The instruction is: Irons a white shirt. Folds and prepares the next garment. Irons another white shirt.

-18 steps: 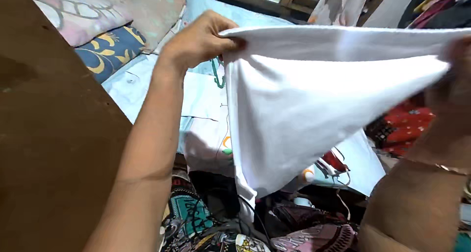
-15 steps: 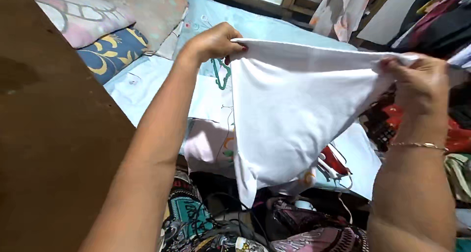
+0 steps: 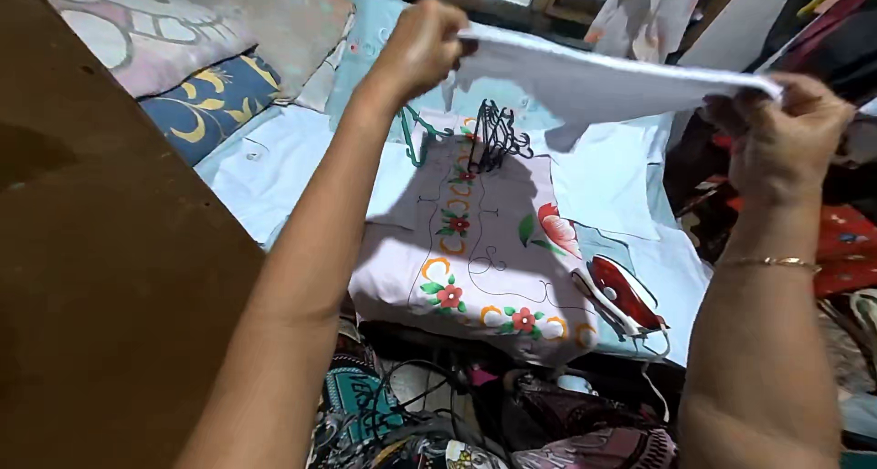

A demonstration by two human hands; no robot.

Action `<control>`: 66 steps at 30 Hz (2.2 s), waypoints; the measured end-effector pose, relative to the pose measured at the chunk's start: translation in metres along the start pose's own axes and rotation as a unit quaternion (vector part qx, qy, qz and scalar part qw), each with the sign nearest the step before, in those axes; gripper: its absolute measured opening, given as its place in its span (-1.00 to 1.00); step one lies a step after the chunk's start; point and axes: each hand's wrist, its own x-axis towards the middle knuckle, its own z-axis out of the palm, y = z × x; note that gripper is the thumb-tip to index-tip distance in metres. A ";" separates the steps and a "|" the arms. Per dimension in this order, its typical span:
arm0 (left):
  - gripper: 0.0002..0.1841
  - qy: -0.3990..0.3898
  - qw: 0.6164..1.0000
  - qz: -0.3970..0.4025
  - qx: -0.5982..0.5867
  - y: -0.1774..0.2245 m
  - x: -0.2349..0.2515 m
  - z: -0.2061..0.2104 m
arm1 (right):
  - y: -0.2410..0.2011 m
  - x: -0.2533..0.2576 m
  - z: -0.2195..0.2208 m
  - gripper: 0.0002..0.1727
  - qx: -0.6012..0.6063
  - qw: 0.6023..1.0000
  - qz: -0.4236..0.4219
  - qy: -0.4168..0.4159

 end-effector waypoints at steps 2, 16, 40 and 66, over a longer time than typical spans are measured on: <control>-0.72 0.005 0.999 0.036 0.033 -0.022 -0.033 0.020 | 0.019 -0.038 0.003 -0.75 -0.019 0.999 0.002 -0.044; -0.63 -0.326 0.936 -0.133 0.030 -0.094 -0.248 0.158 | 0.093 -0.254 0.042 -0.74 -0.215 0.846 0.329 -0.360; -0.68 -0.319 0.943 -0.090 0.002 -0.097 -0.342 0.166 | 0.082 -0.293 0.051 -0.88 -0.132 0.642 0.370 -0.658; -0.79 -0.133 0.990 -0.003 0.040 -0.100 -0.320 0.184 | 0.131 -0.241 0.029 -0.54 -0.504 0.708 0.405 -0.285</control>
